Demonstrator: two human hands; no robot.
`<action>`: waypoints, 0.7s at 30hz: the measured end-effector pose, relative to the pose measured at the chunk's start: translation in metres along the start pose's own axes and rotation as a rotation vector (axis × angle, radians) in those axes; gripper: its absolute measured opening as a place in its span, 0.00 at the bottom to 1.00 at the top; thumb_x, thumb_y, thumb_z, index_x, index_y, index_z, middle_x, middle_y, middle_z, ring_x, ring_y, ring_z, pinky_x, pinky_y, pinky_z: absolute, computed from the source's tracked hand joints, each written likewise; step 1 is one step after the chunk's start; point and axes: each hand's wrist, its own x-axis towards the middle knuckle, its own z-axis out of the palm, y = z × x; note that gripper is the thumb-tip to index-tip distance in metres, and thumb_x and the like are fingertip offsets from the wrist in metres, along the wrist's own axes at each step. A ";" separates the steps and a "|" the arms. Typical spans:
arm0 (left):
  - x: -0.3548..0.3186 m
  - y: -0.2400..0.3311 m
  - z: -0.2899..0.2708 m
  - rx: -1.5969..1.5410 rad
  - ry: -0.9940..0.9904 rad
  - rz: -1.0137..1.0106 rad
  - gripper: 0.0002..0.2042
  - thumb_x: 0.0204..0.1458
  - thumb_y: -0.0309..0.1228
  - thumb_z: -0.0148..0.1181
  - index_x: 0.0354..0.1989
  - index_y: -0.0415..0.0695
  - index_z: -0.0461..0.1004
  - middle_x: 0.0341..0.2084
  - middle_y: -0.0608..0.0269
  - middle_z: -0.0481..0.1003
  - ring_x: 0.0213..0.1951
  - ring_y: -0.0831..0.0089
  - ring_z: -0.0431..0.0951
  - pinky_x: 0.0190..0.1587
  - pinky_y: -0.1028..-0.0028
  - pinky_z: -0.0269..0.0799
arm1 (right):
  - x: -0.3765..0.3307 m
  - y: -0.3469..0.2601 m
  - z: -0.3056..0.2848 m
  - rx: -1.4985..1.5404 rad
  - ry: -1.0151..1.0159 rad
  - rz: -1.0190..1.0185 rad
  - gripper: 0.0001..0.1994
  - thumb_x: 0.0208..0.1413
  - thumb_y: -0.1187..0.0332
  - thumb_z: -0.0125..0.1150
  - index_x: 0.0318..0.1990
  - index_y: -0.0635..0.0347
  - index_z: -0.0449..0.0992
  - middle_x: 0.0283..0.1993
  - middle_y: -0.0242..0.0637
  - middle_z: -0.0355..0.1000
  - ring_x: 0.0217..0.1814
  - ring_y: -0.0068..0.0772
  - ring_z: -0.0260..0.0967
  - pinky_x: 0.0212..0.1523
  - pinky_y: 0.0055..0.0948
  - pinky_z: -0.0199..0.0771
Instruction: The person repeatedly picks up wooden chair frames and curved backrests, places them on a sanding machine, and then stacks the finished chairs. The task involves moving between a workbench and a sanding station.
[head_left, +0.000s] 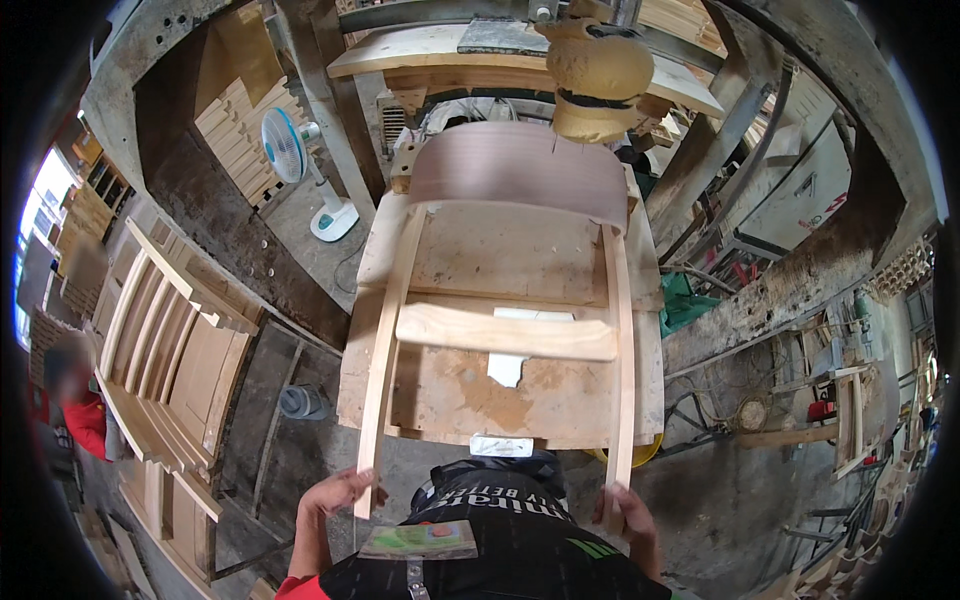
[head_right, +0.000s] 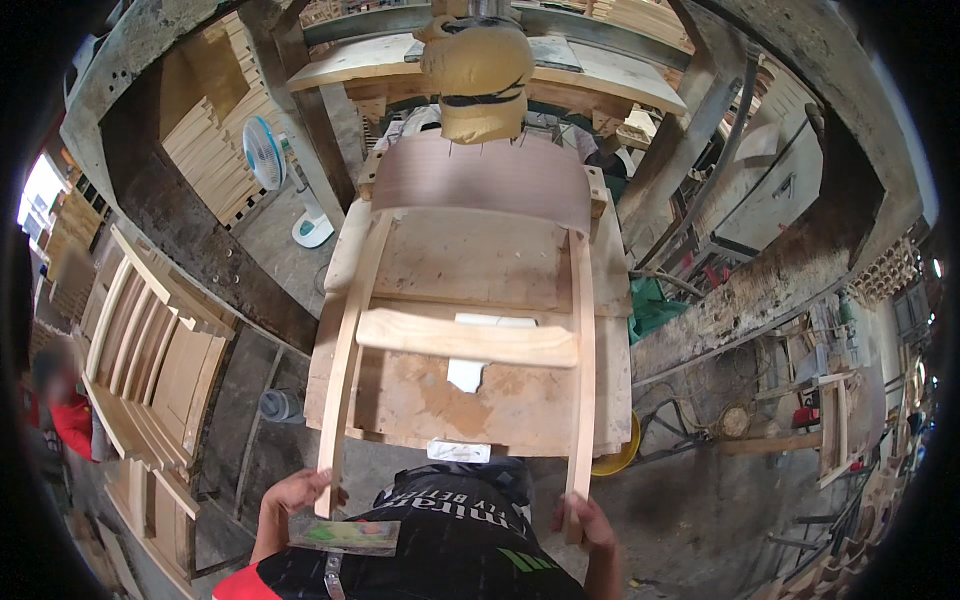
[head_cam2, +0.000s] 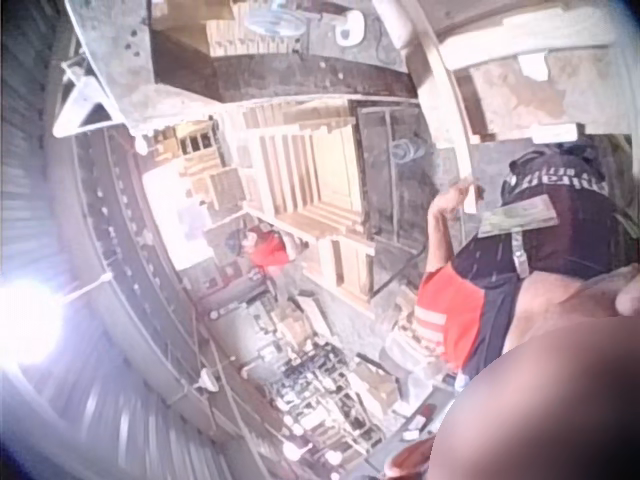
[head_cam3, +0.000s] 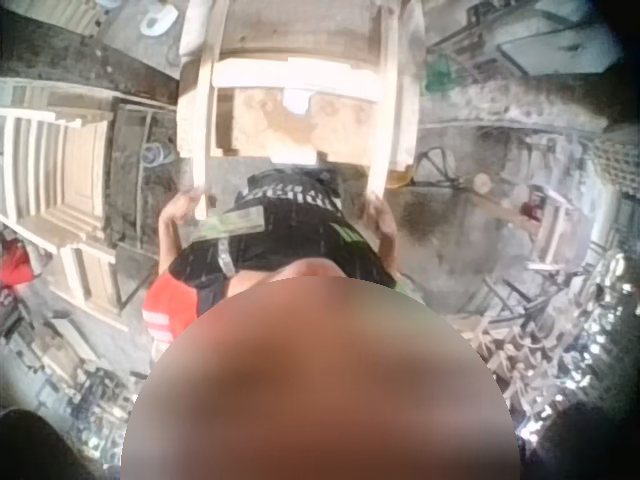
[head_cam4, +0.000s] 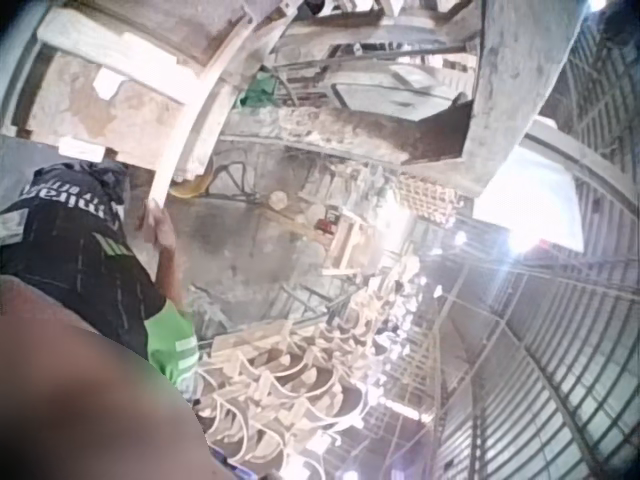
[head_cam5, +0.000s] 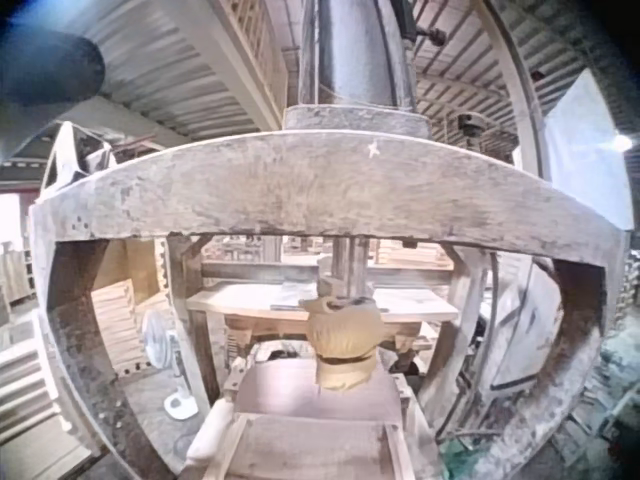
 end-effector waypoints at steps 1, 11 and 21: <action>0.002 -0.009 -0.006 0.115 -0.025 -0.052 0.26 0.70 0.52 0.49 0.53 0.37 0.76 0.39 0.55 0.82 0.41 0.65 0.83 0.42 0.61 0.78 | 0.000 0.009 -0.003 -0.049 0.009 0.062 0.19 0.68 0.53 0.58 0.50 0.61 0.74 0.35 0.37 0.76 0.32 0.32 0.74 0.35 0.33 0.77; 0.105 0.106 -0.020 0.921 0.671 0.203 0.35 0.53 0.62 0.63 0.58 0.43 0.78 0.50 0.44 0.81 0.53 0.47 0.81 0.55 0.55 0.76 | 0.072 0.029 -0.003 -0.432 0.441 -0.177 0.21 0.61 0.58 0.68 0.53 0.66 0.77 0.42 0.34 0.76 0.40 0.25 0.71 0.40 0.31 0.72; 0.205 0.221 -0.014 0.478 0.754 0.335 0.36 0.51 0.57 0.66 0.54 0.31 0.78 0.48 0.35 0.80 0.55 0.46 0.81 0.58 0.56 0.75 | 0.130 -0.003 0.022 -0.461 0.654 -0.363 0.20 0.56 0.71 0.70 0.55 0.70 0.77 0.46 0.43 0.80 0.41 0.33 0.78 0.40 0.34 0.79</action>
